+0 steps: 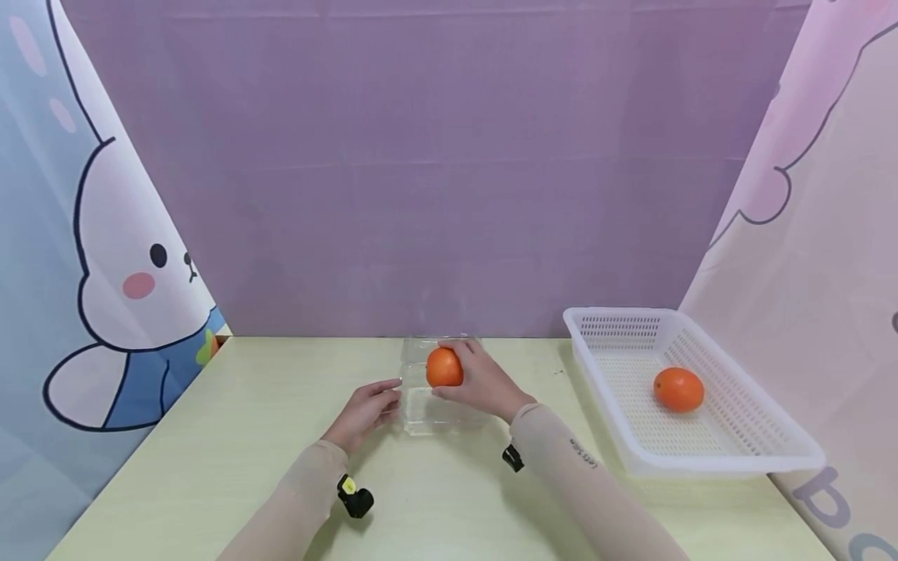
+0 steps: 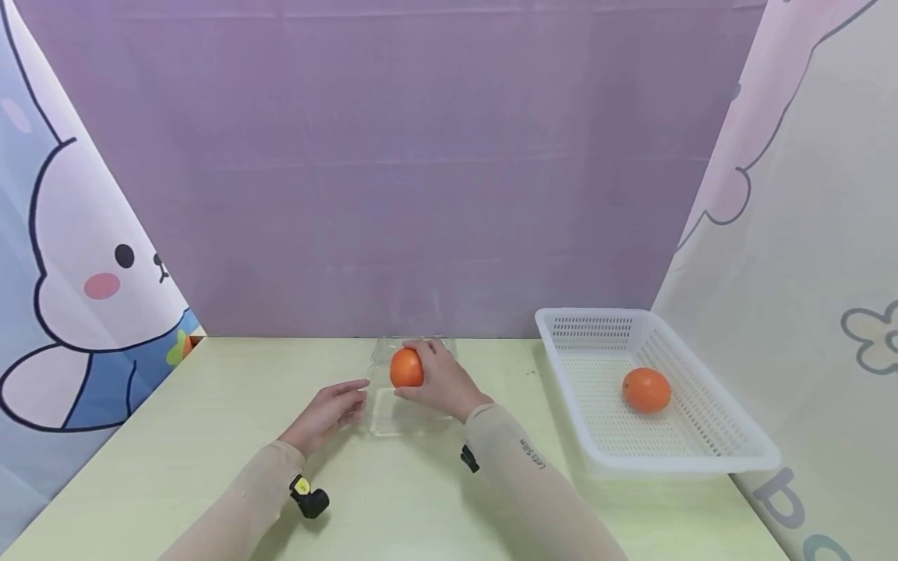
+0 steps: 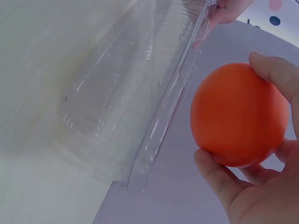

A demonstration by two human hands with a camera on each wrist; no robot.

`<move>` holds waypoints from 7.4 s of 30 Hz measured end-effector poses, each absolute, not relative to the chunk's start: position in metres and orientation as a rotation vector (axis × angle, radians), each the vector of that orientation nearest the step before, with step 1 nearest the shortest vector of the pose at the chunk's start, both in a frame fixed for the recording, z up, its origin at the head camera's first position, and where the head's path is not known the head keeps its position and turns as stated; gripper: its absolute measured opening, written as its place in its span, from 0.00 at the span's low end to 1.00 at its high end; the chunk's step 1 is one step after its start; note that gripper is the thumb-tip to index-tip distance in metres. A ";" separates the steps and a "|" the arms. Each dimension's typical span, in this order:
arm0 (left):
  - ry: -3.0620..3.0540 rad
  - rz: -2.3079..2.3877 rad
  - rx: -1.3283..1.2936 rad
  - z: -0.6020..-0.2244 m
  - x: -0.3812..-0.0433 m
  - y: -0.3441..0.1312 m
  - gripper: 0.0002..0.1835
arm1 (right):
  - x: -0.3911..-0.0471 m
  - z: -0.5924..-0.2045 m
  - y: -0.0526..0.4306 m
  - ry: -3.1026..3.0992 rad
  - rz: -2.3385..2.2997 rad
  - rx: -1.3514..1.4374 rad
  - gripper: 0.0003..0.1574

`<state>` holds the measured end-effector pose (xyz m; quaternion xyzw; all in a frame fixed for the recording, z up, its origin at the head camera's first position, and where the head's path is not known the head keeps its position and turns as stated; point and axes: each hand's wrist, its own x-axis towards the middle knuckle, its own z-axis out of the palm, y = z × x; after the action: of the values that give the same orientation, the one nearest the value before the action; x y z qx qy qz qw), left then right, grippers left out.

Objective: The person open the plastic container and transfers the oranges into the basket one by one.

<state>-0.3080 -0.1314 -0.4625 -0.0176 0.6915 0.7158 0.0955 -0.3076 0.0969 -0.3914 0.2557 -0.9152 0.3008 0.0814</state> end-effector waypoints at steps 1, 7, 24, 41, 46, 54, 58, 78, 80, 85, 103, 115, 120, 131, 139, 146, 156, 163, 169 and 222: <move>2.050 2.122 -0.052 -0.463 -0.308 -0.131 0.22 | -0.307 -0.391 0.098 -2.735 0.892 0.761 0.48; 2.050 2.130 -0.056 -0.464 -0.309 -0.131 0.22 | -0.308 -0.388 0.102 -2.729 0.851 0.736 0.47; 2.053 2.125 -0.037 -0.464 -0.307 -0.131 0.22 | -0.308 -0.377 0.119 -2.727 0.842 0.666 0.44; 2.044 2.133 -0.032 -0.465 -0.307 -0.132 0.22 | -0.314 -0.363 0.148 -2.712 0.836 0.587 0.43; 2.045 2.142 -0.041 -0.464 -0.306 -0.132 0.22 | -0.316 -0.358 0.155 -2.695 0.808 0.582 0.44; 2.048 2.141 -0.035 -0.465 -0.307 -0.132 0.22 | -0.318 -0.351 0.167 -2.695 0.783 0.569 0.46; 2.059 2.137 -0.028 -0.465 -0.307 -0.131 0.22 | -0.319 -0.349 0.176 -2.707 0.773 0.554 0.47; 2.064 2.122 -0.035 -0.463 -0.305 -0.132 0.22 | -0.318 -0.337 0.217 -2.728 0.716 0.484 0.47; 2.059 2.124 -0.038 -0.463 -0.305 -0.132 0.22 | -0.318 -0.335 0.221 -2.725 0.713 0.479 0.47; 2.055 2.130 -0.031 -0.464 -0.306 -0.132 0.22 | -0.318 -0.331 0.230 -2.716 0.702 0.458 0.47; 2.084 2.093 -0.057 -0.463 -0.307 -0.131 0.22 | -0.317 -0.318 0.267 -2.722 0.687 0.408 0.48; 2.070 2.111 -0.055 -0.464 -0.306 -0.131 0.22 | -0.315 -0.320 0.294 -2.762 0.641 0.365 0.49; 2.077 2.107 -0.067 -0.463 -0.305 -0.130 0.22 | -0.313 -0.321 0.305 -2.756 0.622 0.333 0.48; 2.065 2.127 -0.036 -0.463 -0.304 -0.132 0.22 | -0.315 -0.330 0.331 -2.822 0.641 0.291 0.50; 2.068 2.130 -0.032 -0.463 -0.303 -0.131 0.22 | -0.317 -0.338 0.343 -2.828 0.648 0.282 0.50; 2.071 2.129 -0.041 -0.463 -0.304 -0.131 0.22 | -0.321 -0.345 0.352 -2.868 0.644 0.266 0.51; 2.070 2.123 -0.054 -0.464 -0.306 -0.130 0.22 | -0.328 -0.351 0.358 -2.937 0.639 0.235 0.52; 2.068 2.126 -0.049 -0.465 -0.307 -0.131 0.22 | -0.332 -0.358 0.362 -3.000 0.616 0.175 0.51; 2.076 2.110 -0.051 -0.465 -0.306 -0.131 0.22 | -0.334 -0.365 0.365 -3.029 0.590 0.164 0.49; 2.069 2.131 -0.040 -0.467 -0.305 -0.132 0.22 | -0.335 -0.407 0.374 -3.241 0.678 0.108 0.51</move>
<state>-0.3049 -0.1320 -0.4671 -0.0134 0.6941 0.7147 0.0853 -0.3355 0.3740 -0.4073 0.0325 -0.9747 0.2039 -0.0855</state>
